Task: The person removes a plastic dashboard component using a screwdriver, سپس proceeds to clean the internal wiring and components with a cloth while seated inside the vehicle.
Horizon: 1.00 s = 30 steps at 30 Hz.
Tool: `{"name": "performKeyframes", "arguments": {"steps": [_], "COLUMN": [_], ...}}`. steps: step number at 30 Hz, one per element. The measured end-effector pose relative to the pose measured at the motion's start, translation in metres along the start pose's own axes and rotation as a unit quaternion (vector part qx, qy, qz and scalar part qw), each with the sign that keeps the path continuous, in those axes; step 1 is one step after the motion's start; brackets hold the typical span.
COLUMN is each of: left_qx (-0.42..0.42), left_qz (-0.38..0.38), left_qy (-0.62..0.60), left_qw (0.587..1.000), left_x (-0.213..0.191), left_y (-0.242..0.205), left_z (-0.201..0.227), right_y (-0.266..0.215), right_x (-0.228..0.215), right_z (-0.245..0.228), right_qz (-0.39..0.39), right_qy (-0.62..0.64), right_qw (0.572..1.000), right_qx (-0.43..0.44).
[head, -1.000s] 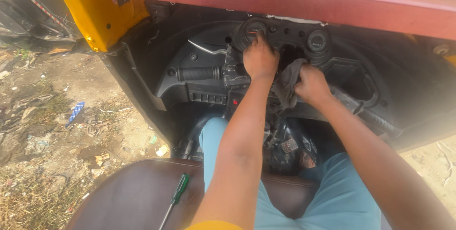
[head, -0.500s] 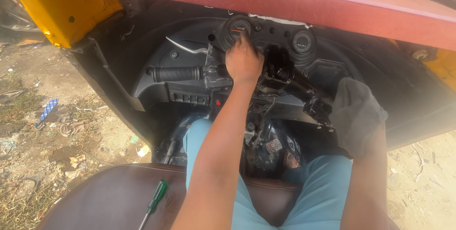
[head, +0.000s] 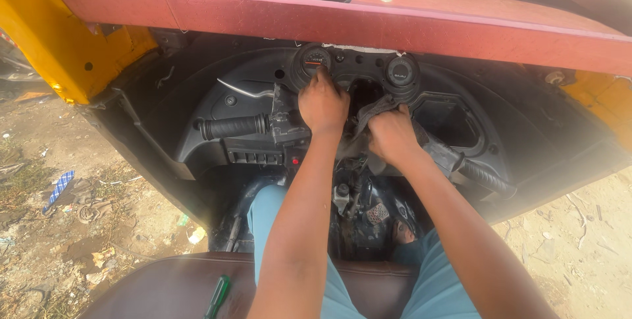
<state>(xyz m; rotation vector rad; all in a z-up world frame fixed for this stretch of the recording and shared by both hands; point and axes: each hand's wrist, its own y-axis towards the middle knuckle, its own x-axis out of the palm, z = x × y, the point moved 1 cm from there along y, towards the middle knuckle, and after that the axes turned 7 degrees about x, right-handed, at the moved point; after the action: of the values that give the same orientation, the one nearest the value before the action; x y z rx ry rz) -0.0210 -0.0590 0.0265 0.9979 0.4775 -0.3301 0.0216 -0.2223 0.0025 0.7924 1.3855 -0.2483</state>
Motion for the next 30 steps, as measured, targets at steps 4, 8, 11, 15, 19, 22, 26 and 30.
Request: {"name": "performKeyframes", "arguments": {"steps": [4,8,11,15,19,22,26,30], "left_qx": [-0.003,-0.012,-0.01,-0.013,-0.017,-0.02,-0.139,-0.13], "left_qz": [0.006,-0.012,-0.033,0.013,0.007,-0.001,0.006,-0.109], "left_qy": [-0.005,0.008,0.007,-0.016,-0.023,-0.037,-0.148,-0.285], "left_qw": [1.0,1.0,0.999,1.0,1.0,0.999,0.979,0.943], "left_x": [-0.002,-0.003,0.001,-0.002,-0.008,-0.01,-0.012,-0.024], "left_y": [0.002,-0.003,0.002,0.0,0.0,0.001,0.011,0.026], "left_z": [0.001,0.002,-0.001,-0.002,0.001,0.001,-0.006,-0.03], "right_y": [-0.003,-0.013,-0.011,-0.004,-0.012,-0.014,-0.006,0.005], "right_x": [0.016,0.017,0.017,0.021,0.019,0.01,0.011,0.009], "right_z": [0.008,-0.005,-0.034,-0.039,-0.005,0.026,0.03,0.001], "right_qz": [0.094,0.225,0.18,0.13,0.172,0.115,-0.02,0.081], "right_qy": [0.152,0.189,0.069,0.043,0.136,0.158,0.026,-0.063], "right_qw": [0.98,0.955,0.98,0.981,0.976,0.976,0.998,0.993], "right_qx": [0.087,0.035,0.047,0.137,-0.001,-0.1,-0.056,-0.061]}}
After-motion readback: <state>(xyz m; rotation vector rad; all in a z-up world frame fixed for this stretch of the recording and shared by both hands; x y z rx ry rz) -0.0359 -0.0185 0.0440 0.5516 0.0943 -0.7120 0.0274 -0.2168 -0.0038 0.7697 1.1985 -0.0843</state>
